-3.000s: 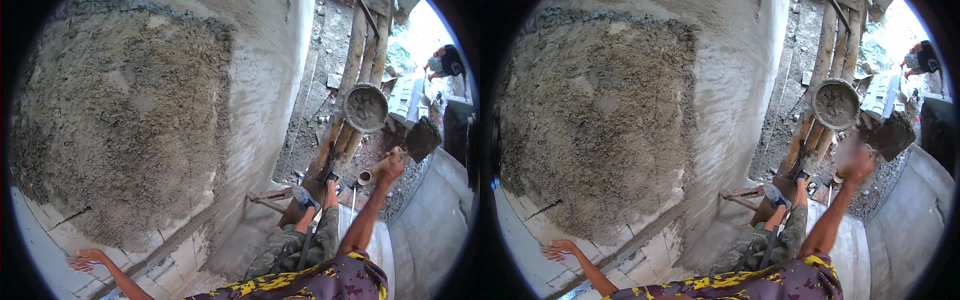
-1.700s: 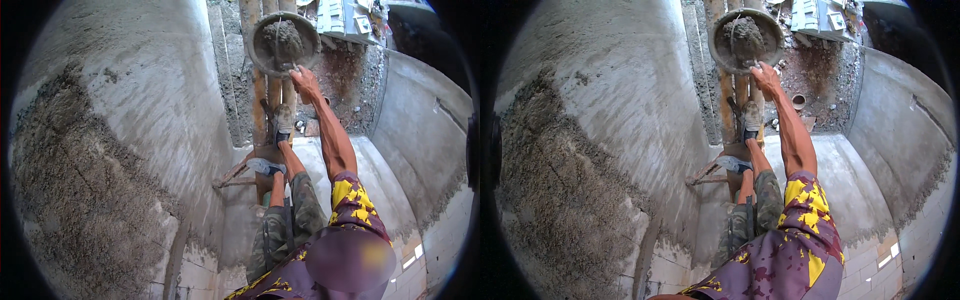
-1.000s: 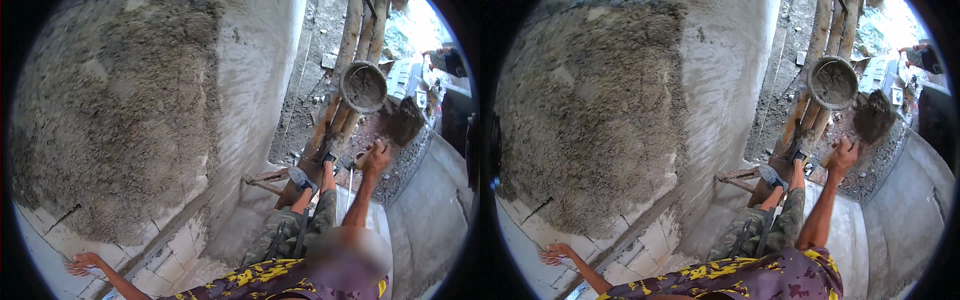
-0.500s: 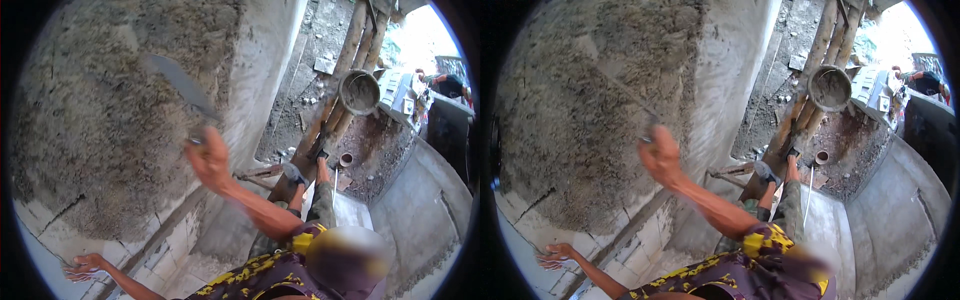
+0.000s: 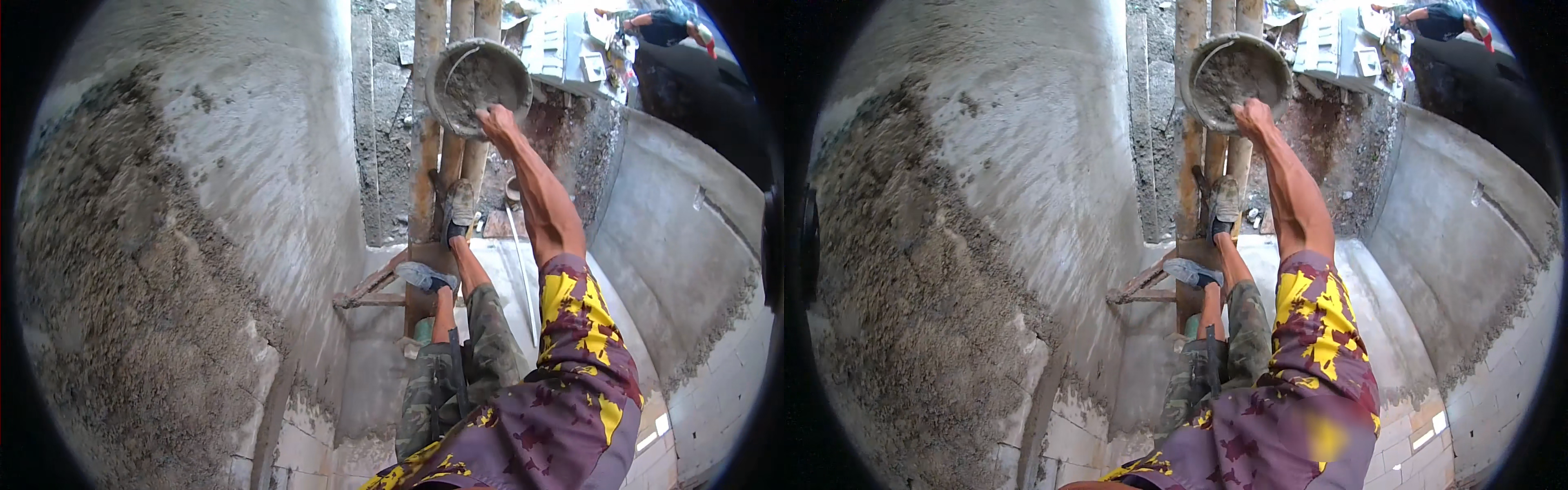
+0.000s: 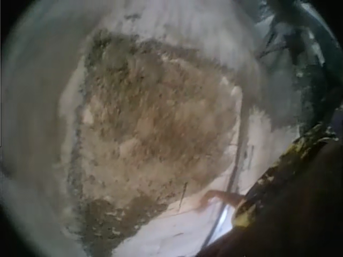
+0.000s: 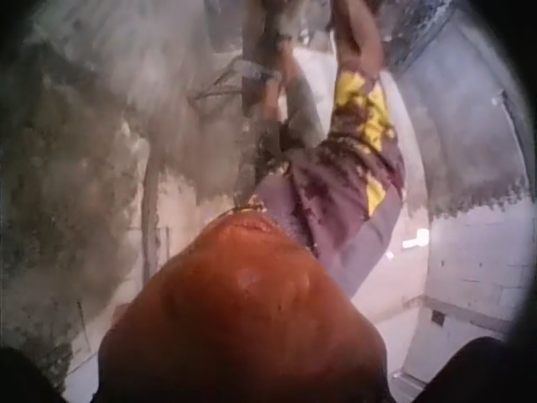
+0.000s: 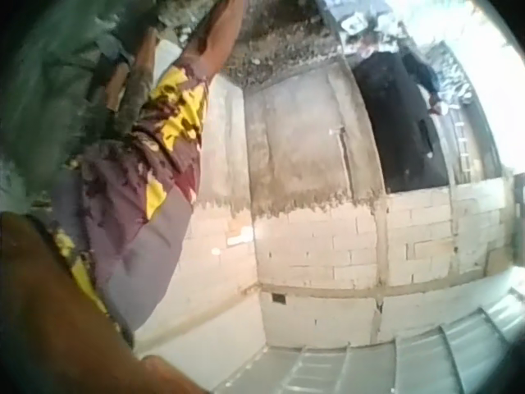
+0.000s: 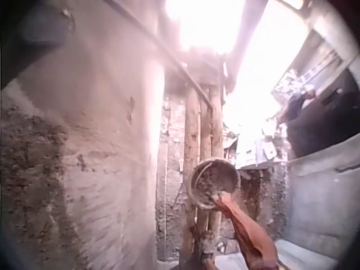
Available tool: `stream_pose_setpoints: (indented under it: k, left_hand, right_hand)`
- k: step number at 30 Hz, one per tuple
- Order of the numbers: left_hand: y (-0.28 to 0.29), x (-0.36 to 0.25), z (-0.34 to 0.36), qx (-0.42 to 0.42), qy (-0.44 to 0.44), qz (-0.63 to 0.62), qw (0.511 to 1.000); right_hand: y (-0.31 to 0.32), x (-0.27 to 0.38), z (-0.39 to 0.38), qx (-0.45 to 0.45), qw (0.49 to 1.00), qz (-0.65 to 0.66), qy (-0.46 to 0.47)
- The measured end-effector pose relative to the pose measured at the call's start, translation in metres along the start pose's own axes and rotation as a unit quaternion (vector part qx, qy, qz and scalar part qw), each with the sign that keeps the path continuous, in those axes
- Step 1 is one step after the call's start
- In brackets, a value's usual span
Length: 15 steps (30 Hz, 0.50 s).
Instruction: The person applies wet plaster to a masonry wall using a trowel, taking more material from a bucket while standing on a wooden scaffold.
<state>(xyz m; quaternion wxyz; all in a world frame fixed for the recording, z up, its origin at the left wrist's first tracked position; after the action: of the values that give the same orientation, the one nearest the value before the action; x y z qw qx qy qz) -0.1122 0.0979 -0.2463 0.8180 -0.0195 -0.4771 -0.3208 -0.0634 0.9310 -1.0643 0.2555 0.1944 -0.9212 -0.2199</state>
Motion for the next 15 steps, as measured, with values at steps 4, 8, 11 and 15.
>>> stream_pose_setpoints:
  k: [4,8,11,15]
  left_hand:
    - [0.002,0.012,0.016,0.020,-0.007,0.042,0.999]
    - [-0.007,0.020,0.018,0.044,-0.004,0.083,0.996]
    - [-0.015,0.051,0.018,0.066,0.016,0.136,0.988]
    - [-0.012,0.136,0.051,0.151,0.085,0.442,0.880]
  right_hand:
    - [-0.004,0.006,-0.031,0.084,0.984,0.155,0.039]
    - [-0.003,-0.015,-0.068,0.081,0.977,0.192,0.039]
    - [-0.014,-0.032,-0.048,-0.100,0.972,-0.031,0.212]
    - [-0.023,0.010,-0.120,0.042,0.944,0.326,0.026]
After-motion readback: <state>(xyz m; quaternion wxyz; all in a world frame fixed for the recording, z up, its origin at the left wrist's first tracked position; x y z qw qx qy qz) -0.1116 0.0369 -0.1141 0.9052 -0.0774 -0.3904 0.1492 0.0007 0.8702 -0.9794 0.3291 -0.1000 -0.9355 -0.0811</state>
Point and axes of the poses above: each hand's wrist, its own z-axis towards the middle knuckle, its own y-axis out of the back of the hand, x = y × z, the point moved 5 cm from there along z, towards the middle knuckle, and after that the axes turned 13 degrees about x, right-handed, at the moved point
